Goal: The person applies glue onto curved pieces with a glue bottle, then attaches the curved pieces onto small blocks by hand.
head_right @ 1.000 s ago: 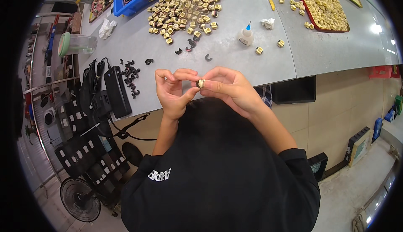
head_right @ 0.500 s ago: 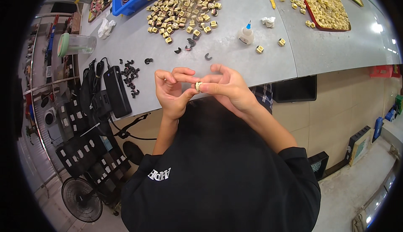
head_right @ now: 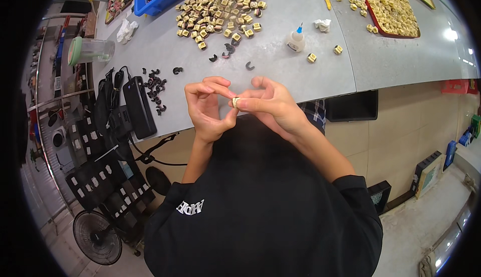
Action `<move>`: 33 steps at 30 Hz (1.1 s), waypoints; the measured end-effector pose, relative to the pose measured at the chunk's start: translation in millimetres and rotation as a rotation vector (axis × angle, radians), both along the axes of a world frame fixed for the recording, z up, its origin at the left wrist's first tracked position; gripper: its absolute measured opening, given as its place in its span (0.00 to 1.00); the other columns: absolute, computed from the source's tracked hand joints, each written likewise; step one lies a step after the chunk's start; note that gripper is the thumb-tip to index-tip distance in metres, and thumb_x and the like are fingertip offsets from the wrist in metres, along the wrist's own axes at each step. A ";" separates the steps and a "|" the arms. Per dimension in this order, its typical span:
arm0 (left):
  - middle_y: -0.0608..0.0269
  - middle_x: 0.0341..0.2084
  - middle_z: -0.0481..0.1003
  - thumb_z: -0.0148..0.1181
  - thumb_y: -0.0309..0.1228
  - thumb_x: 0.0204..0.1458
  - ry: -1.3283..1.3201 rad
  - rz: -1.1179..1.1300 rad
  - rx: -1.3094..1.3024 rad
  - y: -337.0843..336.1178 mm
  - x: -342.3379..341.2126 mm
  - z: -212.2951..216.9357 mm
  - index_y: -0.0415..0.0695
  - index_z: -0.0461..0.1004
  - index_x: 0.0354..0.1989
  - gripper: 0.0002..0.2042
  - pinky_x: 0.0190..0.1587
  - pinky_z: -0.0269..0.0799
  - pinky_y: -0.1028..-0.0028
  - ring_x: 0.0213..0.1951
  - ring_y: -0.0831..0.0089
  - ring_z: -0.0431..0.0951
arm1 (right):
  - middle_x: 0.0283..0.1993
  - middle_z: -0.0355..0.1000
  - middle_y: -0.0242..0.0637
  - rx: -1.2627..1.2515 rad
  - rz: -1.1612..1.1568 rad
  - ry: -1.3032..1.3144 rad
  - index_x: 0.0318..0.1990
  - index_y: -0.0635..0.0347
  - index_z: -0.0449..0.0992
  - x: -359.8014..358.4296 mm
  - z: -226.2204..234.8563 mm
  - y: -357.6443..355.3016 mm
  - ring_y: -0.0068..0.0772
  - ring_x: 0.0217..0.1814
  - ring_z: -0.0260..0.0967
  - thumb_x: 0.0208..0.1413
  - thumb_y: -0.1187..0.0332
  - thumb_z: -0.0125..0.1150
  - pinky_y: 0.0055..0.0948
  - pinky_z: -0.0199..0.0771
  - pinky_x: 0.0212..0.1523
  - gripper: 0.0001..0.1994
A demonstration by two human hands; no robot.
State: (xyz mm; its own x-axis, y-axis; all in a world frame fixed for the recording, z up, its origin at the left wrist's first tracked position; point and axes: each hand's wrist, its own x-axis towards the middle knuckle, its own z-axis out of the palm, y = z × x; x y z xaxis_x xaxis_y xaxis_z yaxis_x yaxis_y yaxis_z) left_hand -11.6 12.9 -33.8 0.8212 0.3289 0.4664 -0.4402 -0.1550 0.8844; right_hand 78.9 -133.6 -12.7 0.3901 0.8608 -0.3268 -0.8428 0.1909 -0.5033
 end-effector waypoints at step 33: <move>0.57 0.30 0.70 0.60 0.15 0.31 -0.015 0.020 -0.013 -10.4 5.2 0.7 0.46 0.52 0.41 0.28 0.50 0.65 0.62 0.44 0.62 0.70 | 0.40 0.69 0.41 0.048 0.036 0.090 0.41 0.56 0.62 0.3 14.0 -6.8 0.34 0.49 0.69 0.51 0.79 0.59 0.32 0.67 0.51 0.14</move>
